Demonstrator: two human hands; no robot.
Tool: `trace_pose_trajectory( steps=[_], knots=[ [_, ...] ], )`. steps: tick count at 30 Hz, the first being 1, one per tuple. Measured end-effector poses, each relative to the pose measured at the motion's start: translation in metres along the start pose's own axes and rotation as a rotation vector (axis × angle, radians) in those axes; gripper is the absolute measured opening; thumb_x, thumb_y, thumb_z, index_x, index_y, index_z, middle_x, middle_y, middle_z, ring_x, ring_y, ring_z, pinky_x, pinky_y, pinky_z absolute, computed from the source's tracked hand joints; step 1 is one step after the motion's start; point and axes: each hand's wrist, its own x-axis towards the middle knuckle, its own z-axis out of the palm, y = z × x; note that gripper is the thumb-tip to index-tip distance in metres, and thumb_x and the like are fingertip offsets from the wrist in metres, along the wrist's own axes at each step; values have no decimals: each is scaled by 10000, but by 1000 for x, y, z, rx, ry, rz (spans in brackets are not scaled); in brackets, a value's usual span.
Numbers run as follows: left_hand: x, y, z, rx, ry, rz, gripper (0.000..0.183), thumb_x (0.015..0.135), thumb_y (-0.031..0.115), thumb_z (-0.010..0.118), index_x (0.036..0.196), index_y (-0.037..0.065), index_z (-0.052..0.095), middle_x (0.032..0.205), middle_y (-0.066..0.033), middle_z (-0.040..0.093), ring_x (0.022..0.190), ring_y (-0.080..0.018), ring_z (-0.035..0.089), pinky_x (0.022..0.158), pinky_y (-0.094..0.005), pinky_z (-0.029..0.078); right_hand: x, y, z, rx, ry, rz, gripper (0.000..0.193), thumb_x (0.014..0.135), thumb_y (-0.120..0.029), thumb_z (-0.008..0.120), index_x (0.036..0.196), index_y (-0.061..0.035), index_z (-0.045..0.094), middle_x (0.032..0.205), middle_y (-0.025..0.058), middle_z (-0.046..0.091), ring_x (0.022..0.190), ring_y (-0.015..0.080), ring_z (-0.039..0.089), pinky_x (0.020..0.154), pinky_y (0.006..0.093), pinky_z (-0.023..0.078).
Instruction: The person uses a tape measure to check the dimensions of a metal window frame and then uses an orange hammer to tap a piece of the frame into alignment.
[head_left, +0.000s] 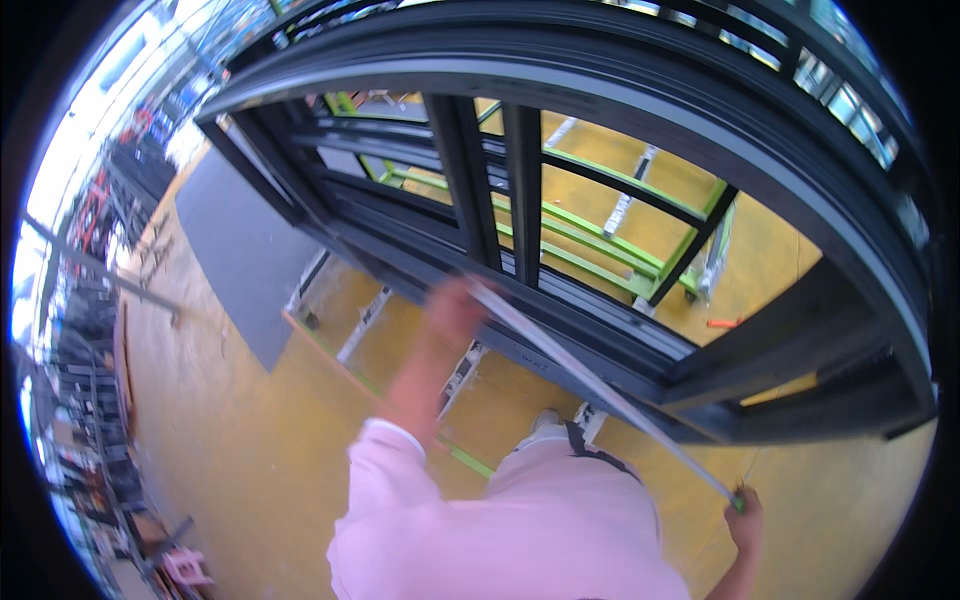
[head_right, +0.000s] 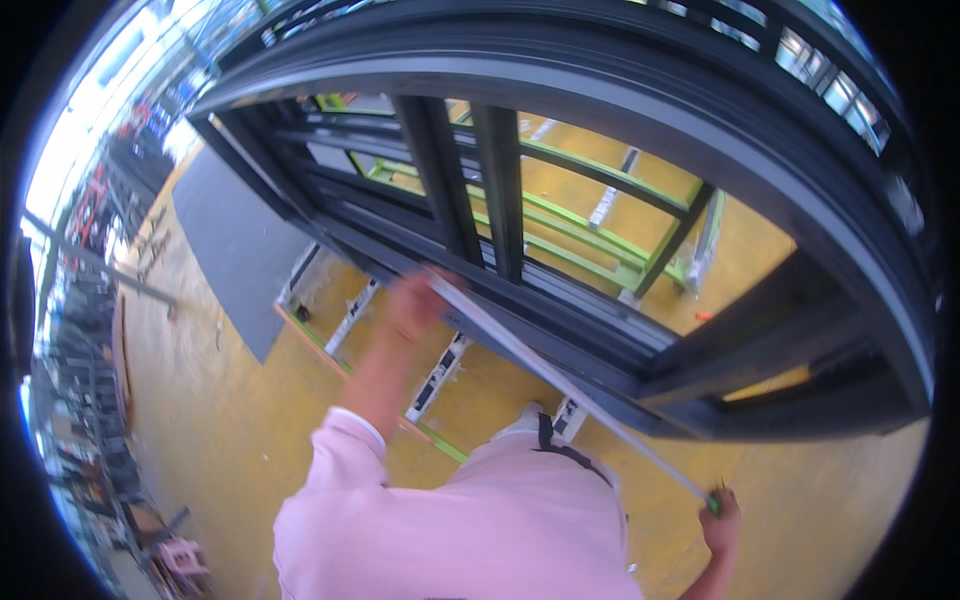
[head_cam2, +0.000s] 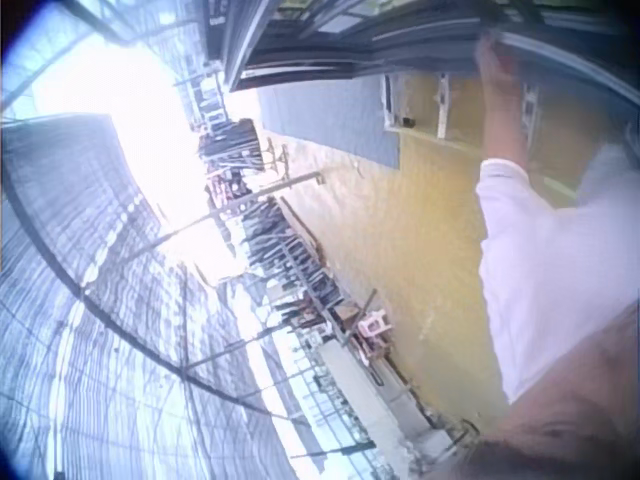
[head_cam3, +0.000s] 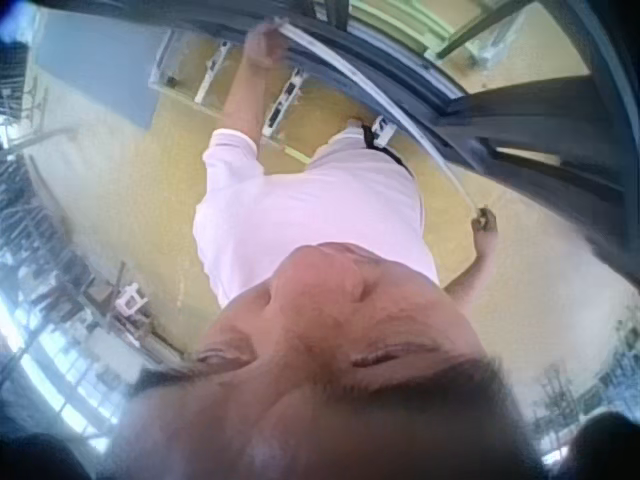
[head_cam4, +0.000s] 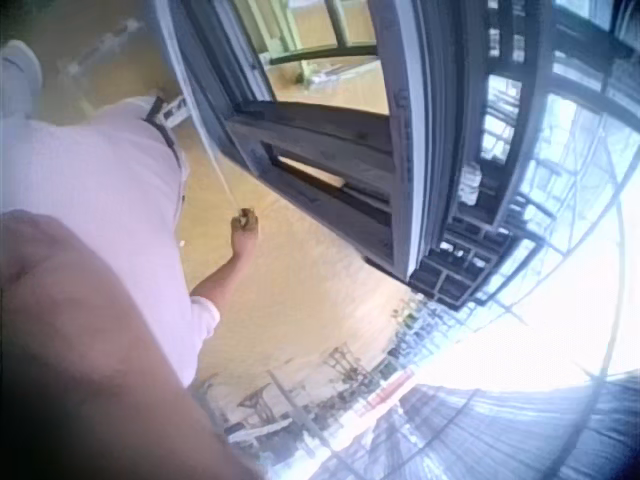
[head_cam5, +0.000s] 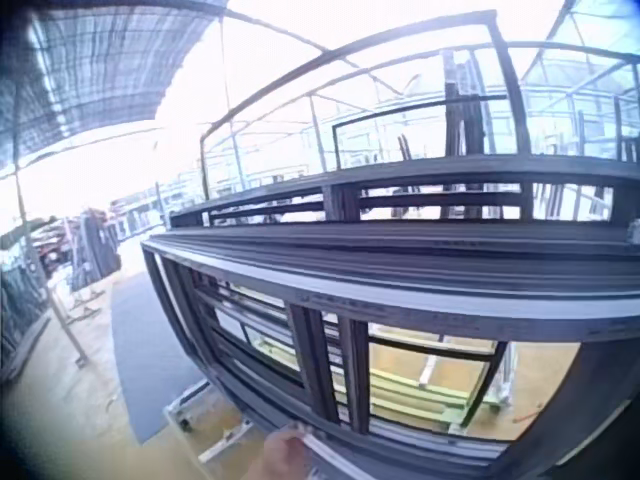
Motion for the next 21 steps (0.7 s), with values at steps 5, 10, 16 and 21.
trace_pose_trajectory(
  steps=[5,10,16,21],
  knots=[
    [22,154,-99,-365,364,505,392,957,285,375,984,-55,569,973,-206,618,960,-328,597,891,-439,483,5,88,-93,145,-47,91,120,763,28,556,864,11,619,854,63,547,564,140,537,475,277,412],
    [-2,28,42,26,230,269,303,986,232,413,1056,-31,545,1010,-179,631,934,-279,605,849,-403,496,47,-58,-72,9,-17,24,66,850,-36,594,839,18,631,775,86,553,505,153,520,472,284,383],
    [-60,23,152,497,264,176,256,967,219,512,1041,-25,536,739,-142,668,542,-149,570,489,-278,448,35,-137,-87,46,70,-60,95,876,-53,579,922,3,640,789,75,577,513,120,498,478,281,378],
    [-26,151,125,415,522,590,175,925,177,546,917,5,574,675,-94,602,506,-159,559,442,-274,426,40,-50,-196,85,251,-120,113,922,-95,545,1014,-47,589,753,-8,506,514,53,382,458,237,295]
  ],
)
